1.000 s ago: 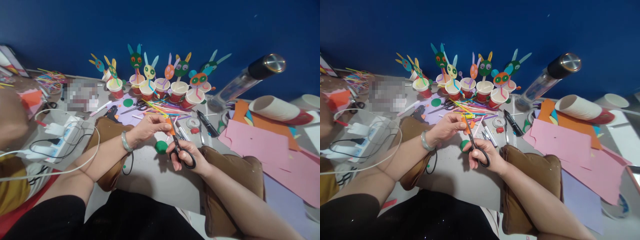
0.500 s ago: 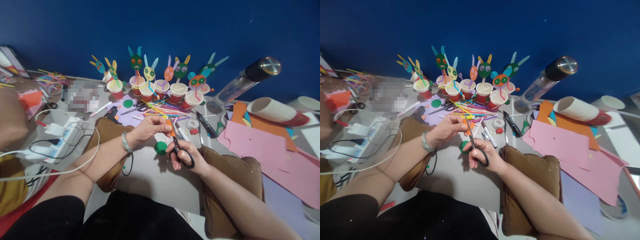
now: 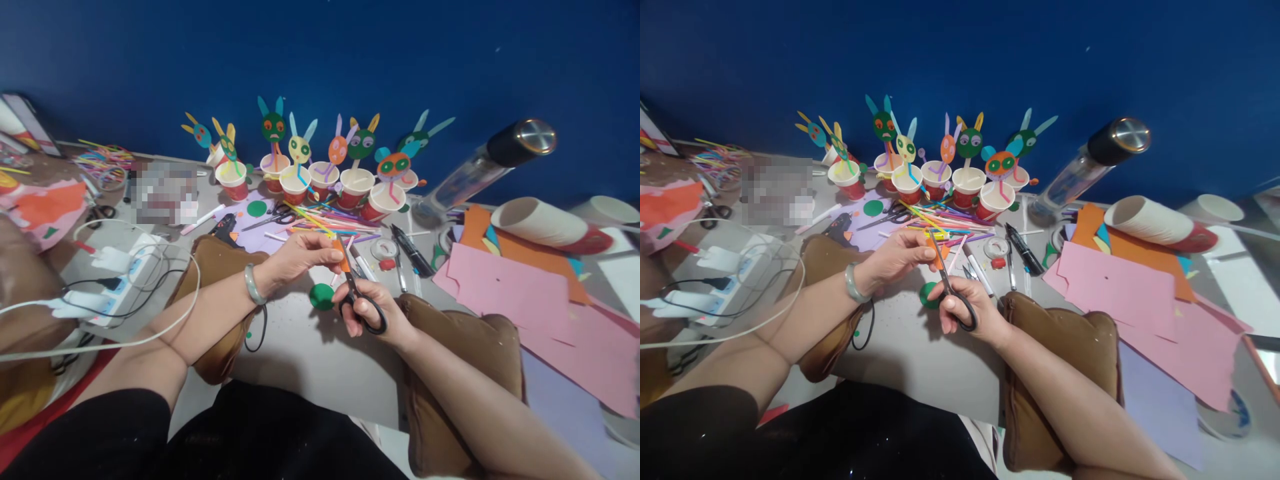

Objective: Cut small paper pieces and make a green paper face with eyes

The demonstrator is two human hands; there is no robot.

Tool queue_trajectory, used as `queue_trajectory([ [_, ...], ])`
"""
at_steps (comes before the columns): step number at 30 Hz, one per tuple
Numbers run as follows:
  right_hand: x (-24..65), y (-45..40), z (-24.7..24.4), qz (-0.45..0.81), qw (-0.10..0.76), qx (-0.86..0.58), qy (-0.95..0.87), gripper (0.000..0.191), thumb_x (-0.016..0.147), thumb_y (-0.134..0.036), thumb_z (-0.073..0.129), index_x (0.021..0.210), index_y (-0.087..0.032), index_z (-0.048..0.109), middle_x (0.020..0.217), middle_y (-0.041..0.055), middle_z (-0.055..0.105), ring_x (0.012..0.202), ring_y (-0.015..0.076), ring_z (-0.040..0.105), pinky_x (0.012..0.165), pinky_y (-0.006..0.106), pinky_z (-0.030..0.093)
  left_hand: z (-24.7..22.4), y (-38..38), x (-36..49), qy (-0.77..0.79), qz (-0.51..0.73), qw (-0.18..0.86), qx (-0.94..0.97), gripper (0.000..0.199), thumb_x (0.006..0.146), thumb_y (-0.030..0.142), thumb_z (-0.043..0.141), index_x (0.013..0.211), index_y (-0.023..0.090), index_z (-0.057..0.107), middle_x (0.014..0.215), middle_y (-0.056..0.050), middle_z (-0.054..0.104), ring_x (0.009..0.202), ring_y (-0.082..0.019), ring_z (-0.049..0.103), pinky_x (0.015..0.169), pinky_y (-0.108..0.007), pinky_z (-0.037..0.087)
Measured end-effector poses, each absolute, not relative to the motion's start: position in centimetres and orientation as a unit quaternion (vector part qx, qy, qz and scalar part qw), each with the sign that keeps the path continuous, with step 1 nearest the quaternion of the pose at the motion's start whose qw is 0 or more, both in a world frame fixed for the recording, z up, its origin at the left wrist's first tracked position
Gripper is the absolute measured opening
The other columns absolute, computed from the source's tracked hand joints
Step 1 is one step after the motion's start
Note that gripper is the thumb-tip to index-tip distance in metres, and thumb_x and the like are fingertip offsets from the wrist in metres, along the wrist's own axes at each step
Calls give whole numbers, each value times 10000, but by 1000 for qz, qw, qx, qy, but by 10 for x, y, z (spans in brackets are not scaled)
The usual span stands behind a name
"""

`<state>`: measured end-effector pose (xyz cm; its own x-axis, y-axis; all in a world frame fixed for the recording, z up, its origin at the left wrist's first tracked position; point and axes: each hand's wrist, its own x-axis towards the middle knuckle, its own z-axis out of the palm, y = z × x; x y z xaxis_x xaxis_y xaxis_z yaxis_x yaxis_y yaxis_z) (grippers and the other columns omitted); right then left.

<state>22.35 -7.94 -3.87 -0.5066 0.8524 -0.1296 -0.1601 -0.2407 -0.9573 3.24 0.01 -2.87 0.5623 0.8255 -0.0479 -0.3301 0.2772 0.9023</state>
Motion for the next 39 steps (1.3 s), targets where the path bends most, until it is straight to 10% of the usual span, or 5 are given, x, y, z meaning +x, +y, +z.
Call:
queue_trajectory([
  [14, 224, -64, -51, 474, 552, -495, -475, 442, 765, -560, 869, 964, -265, 607, 719, -14, 731, 558, 165, 681, 544, 298, 590, -37, 4, 35, 319, 383, 752, 432, 406, 638, 447, 948, 725, 140, 697, 713, -2, 701, 660, -92, 627, 736, -278, 530],
  [39, 221, -57, -49, 419, 542, -523, -507, 480, 726, -452, 912, 1003, -258, 571, 754, -27, 677, 616, 155, 645, 578, 298, 571, -44, -2, 39, 356, 387, 682, 508, 334, 707, 385, 863, 807, 138, 661, 713, 11, 644, 630, -86, 567, 649, -255, 469],
])
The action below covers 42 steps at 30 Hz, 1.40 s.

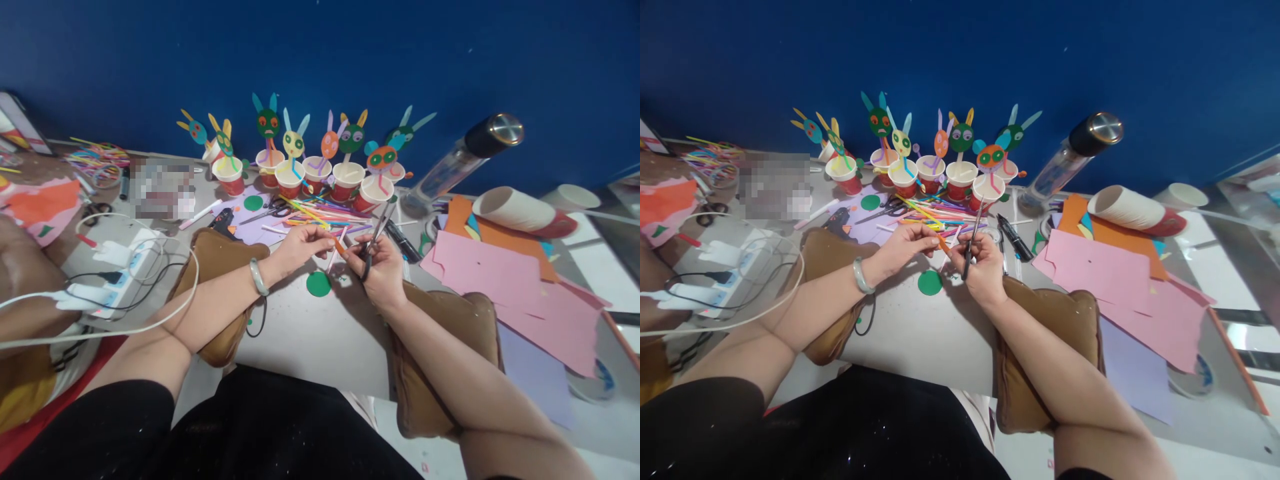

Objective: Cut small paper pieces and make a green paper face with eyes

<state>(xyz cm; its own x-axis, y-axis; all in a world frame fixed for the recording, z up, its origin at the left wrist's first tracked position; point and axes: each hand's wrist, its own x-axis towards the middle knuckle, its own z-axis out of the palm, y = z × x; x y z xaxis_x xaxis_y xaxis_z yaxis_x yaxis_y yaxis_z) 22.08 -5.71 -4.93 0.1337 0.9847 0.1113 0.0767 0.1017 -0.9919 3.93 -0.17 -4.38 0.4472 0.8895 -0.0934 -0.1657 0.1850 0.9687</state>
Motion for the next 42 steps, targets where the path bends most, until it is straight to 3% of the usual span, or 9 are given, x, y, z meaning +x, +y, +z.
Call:
queue_trajectory([
  [7, 220, -58, -50, 432, 553, -516, -491, 519, 673, -443, 947, 987, -256, 578, 763, -25, 701, 609, 151, 653, 618, 309, 578, -47, -9, 45, 346, 374, 692, 512, 371, 686, 439, 885, 749, 121, 705, 690, 12, 636, 645, -87, 564, 669, -259, 461],
  [13, 220, -60, -49, 432, 559, -512, -488, 493, 725, -465, 905, 1006, -263, 554, 789, -13, 729, 685, 177, 696, 652, 320, 585, -48, -8, 44, 349, 362, 704, 501, 387, 674, 457, 899, 740, 126, 710, 709, 1, 664, 652, -92, 596, 696, -267, 492],
  [22, 228, -55, -53, 388, 604, -522, -460, 398, 767, -421, 868, 987, -268, 575, 727, -43, 691, 559, 136, 625, 554, 277, 536, -45, -3, 41, 348, 379, 713, 476, 415, 639, 478, 921, 721, 130, 712, 710, -2, 684, 648, -83, 590, 690, -252, 504],
  [29, 223, -58, -52, 494, 574, -487, -435, 553, 676, -425, 940, 1030, -275, 543, 928, 8, 780, 794, 198, 758, 691, 334, 628, -42, -6, 42, 345, 354, 713, 497, 432, 653, 494, 908, 697, 128, 683, 647, 6, 649, 609, -89, 584, 649, -247, 478],
  [32, 221, -60, -49, 504, 559, -489, -441, 547, 685, -439, 933, 1025, -276, 537, 873, -7, 770, 698, 183, 733, 644, 333, 624, -41, -8, 43, 343, 342, 712, 509, 427, 668, 485, 901, 667, 132, 662, 636, 5, 644, 600, -87, 570, 645, -248, 473],
  [36, 224, -59, -50, 467, 565, -499, -462, 490, 734, -440, 894, 1028, -272, 540, 805, -30, 735, 595, 155, 676, 589, 310, 586, -42, -8, 43, 340, 328, 713, 518, 401, 685, 456, 895, 660, 133, 659, 641, -6, 649, 615, -97, 576, 670, -267, 490],
  [42, 231, -51, -57, 371, 614, -526, -457, 373, 792, -394, 835, 1003, -271, 553, 772, -32, 702, 670, 163, 694, 630, 289, 555, -45, -5, 42, 350, 354, 719, 486, 402, 652, 472, 916, 705, 134, 704, 663, 2, 657, 622, -87, 574, 681, -261, 503],
])
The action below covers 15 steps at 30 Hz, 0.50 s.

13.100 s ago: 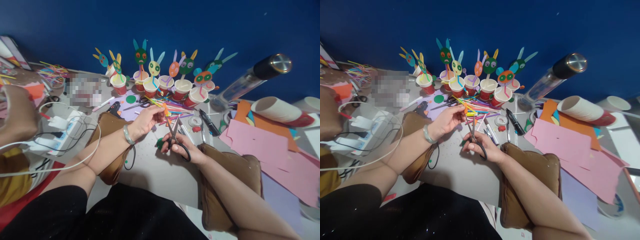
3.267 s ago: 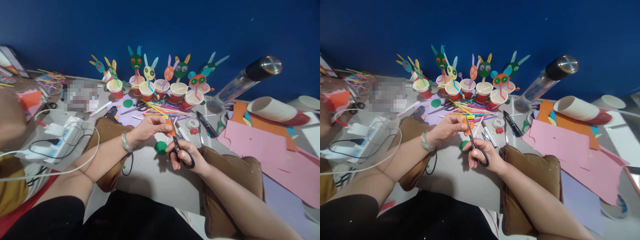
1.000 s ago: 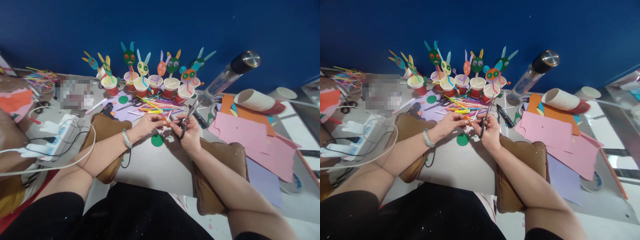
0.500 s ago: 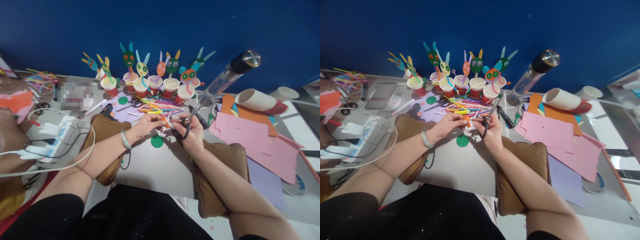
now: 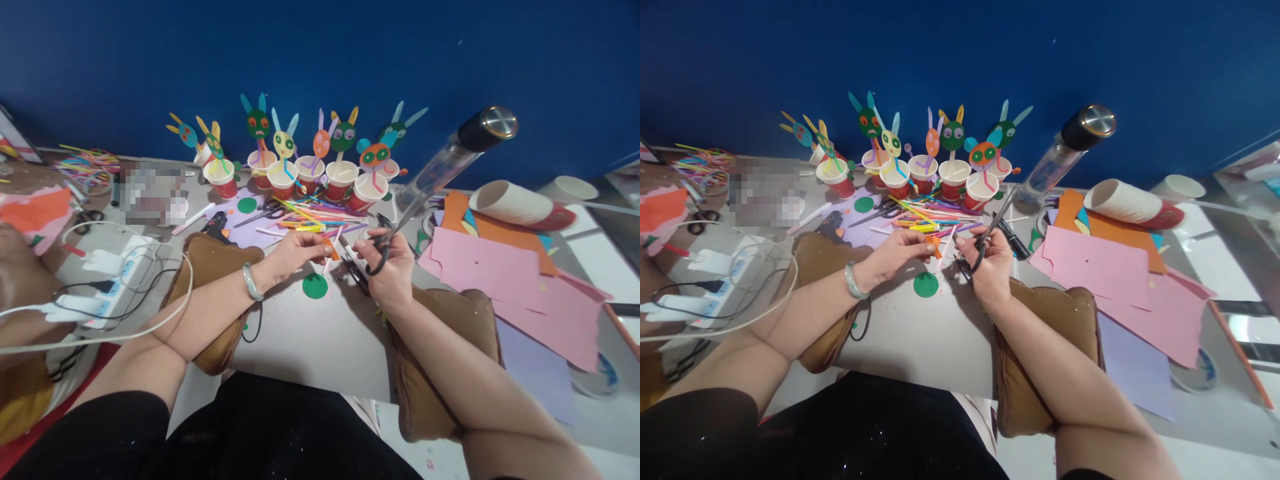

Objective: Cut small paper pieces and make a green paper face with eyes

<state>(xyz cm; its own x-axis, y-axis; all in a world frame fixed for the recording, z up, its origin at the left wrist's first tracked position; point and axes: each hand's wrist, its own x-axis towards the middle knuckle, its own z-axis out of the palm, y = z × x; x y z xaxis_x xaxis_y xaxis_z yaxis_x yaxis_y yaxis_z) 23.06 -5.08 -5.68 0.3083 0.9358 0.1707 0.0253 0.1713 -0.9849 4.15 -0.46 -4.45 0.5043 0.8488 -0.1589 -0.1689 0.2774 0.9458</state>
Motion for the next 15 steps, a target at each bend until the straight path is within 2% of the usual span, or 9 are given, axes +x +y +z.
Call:
queue_trajectory([
  [4, 227, -55, -52, 427, 597, -516, -441, 442, 750, -403, 873, 1039, -271, 566, 904, 13, 768, 786, 192, 737, 632, 293, 570, -45, -4, 42, 346, 372, 732, 454, 419, 627, 472, 937, 749, 129, 729, 731, -1, 681, 661, -82, 586, 713, -266, 517],
  [9, 221, -60, -48, 480, 576, -513, -418, 432, 728, -415, 906, 994, -263, 601, 731, -43, 696, 525, 122, 581, 512, 273, 528, -45, -7, 43, 342, 362, 746, 441, 429, 618, 454, 954, 745, 119, 719, 715, 15, 656, 654, -75, 588, 714, -267, 519],
  [15, 221, -56, -55, 533, 575, -479, -395, 497, 667, -420, 950, 979, -270, 593, 679, -72, 649, 518, 122, 599, 512, 270, 542, -45, -8, 42, 337, 348, 759, 436, 446, 632, 459, 955, 768, 110, 713, 717, 11, 661, 641, -75, 601, 705, -265, 530],
])
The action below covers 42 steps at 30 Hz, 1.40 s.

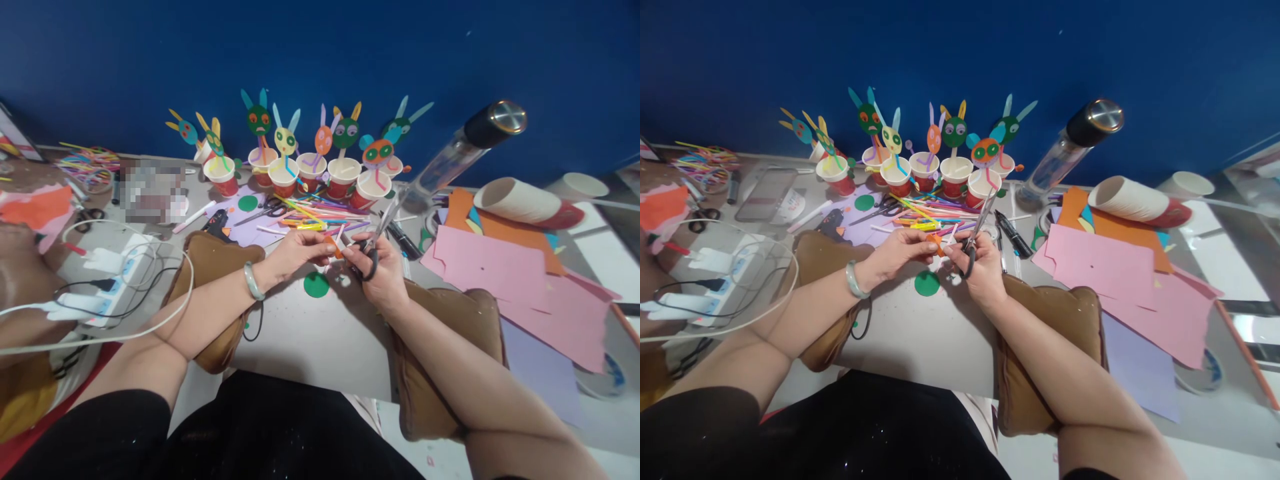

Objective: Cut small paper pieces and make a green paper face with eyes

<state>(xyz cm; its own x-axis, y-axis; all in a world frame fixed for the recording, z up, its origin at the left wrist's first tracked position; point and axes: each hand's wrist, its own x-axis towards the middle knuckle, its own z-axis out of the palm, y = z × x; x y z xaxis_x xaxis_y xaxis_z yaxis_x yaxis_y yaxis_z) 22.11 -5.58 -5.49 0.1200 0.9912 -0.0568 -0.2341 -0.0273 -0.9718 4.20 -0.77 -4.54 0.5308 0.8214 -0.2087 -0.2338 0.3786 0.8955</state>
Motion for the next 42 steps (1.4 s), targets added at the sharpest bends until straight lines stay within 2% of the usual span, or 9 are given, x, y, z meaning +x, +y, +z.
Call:
queue_trajectory([
  [6, 220, -55, -54, 559, 571, -466, -379, 531, 610, -423, 980, 957, -262, 613, 690, -72, 670, 493, 123, 605, 511, 287, 540, -48, -8, 42, 329, 346, 766, 431, 441, 655, 461, 947, 780, 109, 713, 709, 1, 679, 632, -79, 622, 694, -257, 542],
  [13, 220, -54, -59, 548, 573, -463, -397, 519, 629, -434, 973, 963, -267, 613, 666, -73, 660, 479, 123, 577, 507, 293, 510, -47, -8, 41, 329, 338, 771, 427, 439, 643, 463, 952, 761, 109, 720, 690, -9, 686, 622, -87, 635, 686, -261, 551],
  [18, 219, -56, -57, 544, 564, -466, -411, 549, 617, -448, 982, 975, -263, 609, 691, -60, 689, 541, 143, 639, 551, 297, 532, -46, -8, 43, 332, 366, 753, 435, 446, 632, 473, 946, 725, 115, 698, 681, 11, 669, 608, -66, 609, 669, -239, 532],
  [26, 220, -58, -54, 512, 542, -477, -466, 507, 672, -417, 957, 997, -267, 596, 703, -43, 699, 543, 149, 633, 533, 298, 525, -50, -11, 44, 342, 379, 721, 468, 369, 708, 418, 894, 733, 122, 674, 656, 10, 657, 606, -79, 608, 641, -240, 509],
  [32, 219, -58, -52, 514, 539, -488, -455, 513, 647, -415, 957, 971, -261, 589, 698, -44, 699, 534, 146, 630, 529, 297, 529, -44, -1, 40, 358, 425, 702, 445, 373, 693, 417, 904, 780, 130, 683, 679, 9, 669, 605, -75, 607, 656, -243, 517],
  [35, 219, -58, -52, 511, 549, -491, -443, 512, 640, -417, 954, 965, -262, 590, 684, -54, 687, 530, 144, 625, 523, 296, 530, -40, 3, 38, 372, 467, 678, 428, 405, 705, 476, 891, 738, 149, 654, 659, 18, 658, 580, -70, 596, 643, -239, 513],
  [39, 219, -57, -53, 513, 560, -489, -430, 528, 622, -413, 961, 964, -268, 585, 676, -58, 691, 524, 148, 631, 524, 298, 533, -38, 2, 39, 401, 458, 653, 450, 566, 808, 636, 757, 579, 175, 520, 522, 36, 530, 537, -78, 566, 599, -241, 466],
  [42, 220, -57, -54, 507, 556, -488, -441, 522, 635, -410, 958, 972, -266, 586, 676, -58, 689, 502, 137, 607, 519, 297, 532, -38, -3, 40, 388, 393, 674, 490, 530, 685, 598, 874, 659, 162, 575, 599, 34, 586, 571, -74, 569, 605, -235, 454],
])
